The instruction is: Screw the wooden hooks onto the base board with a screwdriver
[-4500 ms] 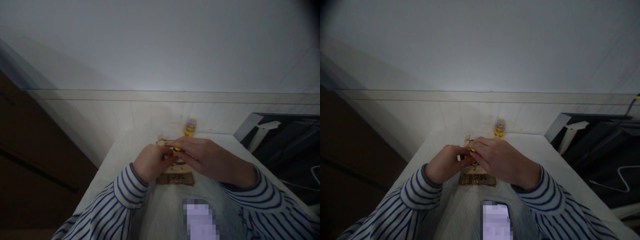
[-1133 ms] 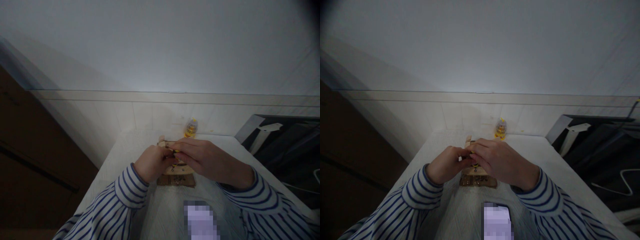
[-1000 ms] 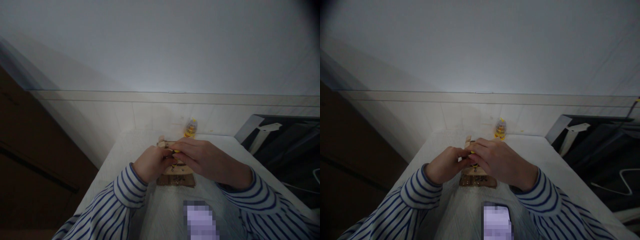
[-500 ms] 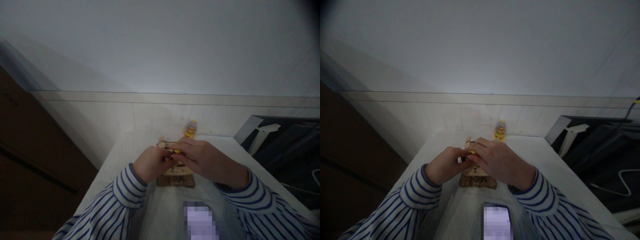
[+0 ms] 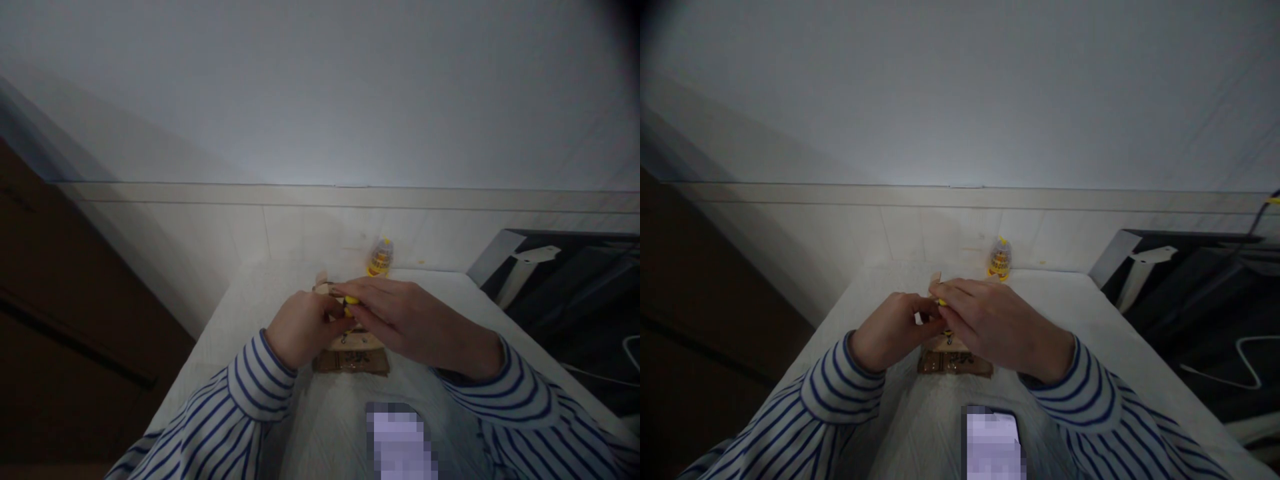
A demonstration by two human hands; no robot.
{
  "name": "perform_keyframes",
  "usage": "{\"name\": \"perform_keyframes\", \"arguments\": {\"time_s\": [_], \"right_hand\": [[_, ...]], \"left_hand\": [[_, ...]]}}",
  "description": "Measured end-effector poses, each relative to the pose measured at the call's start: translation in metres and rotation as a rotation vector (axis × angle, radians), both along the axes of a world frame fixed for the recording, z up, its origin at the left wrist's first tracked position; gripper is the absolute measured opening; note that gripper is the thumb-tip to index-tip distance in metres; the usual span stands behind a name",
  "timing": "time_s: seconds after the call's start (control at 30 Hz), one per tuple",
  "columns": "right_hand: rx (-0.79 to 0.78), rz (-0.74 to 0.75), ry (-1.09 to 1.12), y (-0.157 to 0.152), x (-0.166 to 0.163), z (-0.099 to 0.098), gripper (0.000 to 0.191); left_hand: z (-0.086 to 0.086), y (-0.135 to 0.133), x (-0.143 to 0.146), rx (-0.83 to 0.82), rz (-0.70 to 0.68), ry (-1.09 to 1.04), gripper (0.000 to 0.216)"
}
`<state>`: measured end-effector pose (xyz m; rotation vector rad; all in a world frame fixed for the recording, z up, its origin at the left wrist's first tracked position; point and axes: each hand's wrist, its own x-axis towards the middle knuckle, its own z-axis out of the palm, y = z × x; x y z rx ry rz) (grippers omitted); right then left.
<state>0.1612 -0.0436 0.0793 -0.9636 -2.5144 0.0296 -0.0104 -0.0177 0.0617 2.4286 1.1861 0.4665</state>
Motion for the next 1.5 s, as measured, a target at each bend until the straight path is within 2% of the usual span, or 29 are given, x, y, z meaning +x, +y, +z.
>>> {"name": "perform_keyframes", "arguments": {"time_s": [0.23, 0.63, 1.03, 1.33, 1.5], "right_hand": [[-0.027, 0.008, -0.015, 0.0000, -0.0010, 0.0019, 0.025], [-0.029, -0.036, -0.009, 0.0009, -0.0009, -0.0013, 0.021], [-0.046, -0.057, -0.027, 0.0004, -0.0018, 0.0011, 0.022], [-0.040, 0.000, 0.003, -0.0005, -0.0004, 0.0017, 0.030], [-0.045, -0.008, -0.028, -0.0016, 0.0004, 0.0023, 0.027]], "left_hand": [[0.0006, 0.0001, 0.0001, -0.010, -0.035, 0.000, 0.026], [-0.0006, 0.0009, -0.0017, -0.028, -0.209, -0.096, 0.019], [0.0030, -0.0006, 0.0001, 0.024, -0.043, -0.014, 0.027], [-0.0005, 0.0016, 0.0002, -0.015, -0.036, -0.011, 0.028], [-0.0041, 0.0035, -0.0011, -0.021, -0.064, -0.041, 0.023]]}}
